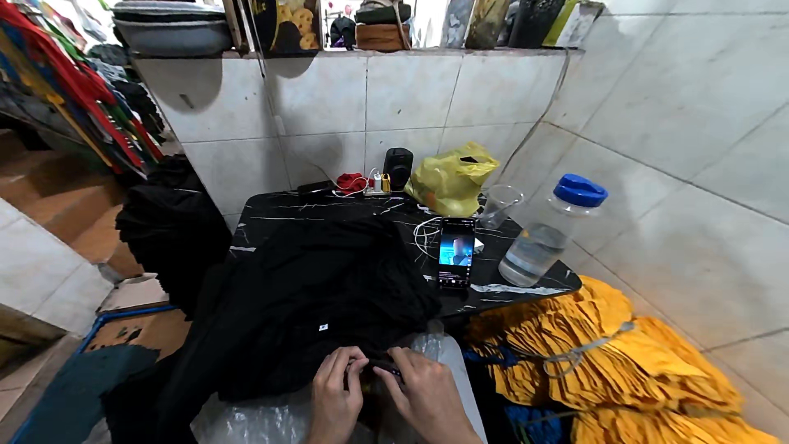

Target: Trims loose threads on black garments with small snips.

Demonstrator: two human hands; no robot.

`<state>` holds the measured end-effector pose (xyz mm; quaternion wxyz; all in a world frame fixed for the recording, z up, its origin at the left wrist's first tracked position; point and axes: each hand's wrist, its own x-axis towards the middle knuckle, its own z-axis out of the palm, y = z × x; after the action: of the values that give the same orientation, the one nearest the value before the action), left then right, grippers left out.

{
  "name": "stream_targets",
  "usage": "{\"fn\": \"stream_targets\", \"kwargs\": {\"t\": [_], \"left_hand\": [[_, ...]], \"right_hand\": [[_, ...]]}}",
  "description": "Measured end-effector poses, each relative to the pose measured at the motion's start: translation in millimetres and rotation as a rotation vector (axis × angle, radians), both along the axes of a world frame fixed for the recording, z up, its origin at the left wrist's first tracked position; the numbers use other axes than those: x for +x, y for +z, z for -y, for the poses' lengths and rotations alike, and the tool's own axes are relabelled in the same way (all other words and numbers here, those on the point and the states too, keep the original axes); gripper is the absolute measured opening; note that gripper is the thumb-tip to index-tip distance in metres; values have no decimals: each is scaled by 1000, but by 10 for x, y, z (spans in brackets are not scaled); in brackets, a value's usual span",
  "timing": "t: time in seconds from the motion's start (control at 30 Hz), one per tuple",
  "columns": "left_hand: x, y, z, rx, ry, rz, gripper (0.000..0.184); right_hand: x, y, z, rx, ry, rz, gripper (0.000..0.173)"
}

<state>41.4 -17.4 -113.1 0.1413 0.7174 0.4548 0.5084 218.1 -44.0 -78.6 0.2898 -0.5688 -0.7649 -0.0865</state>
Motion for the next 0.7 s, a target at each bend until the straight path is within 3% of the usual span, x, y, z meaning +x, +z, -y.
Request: {"fn": "stream_targets", "kwargs": {"t": [0.33, 0.7], "left_hand": [[-6, 49, 49, -2, 97, -101, 18], [38, 63, 69, -2, 59, -123, 20]], "right_hand": [[-44, 67, 42, -40, -7, 31, 36], [-80, -94, -77, 22, -6, -6, 34]]}}
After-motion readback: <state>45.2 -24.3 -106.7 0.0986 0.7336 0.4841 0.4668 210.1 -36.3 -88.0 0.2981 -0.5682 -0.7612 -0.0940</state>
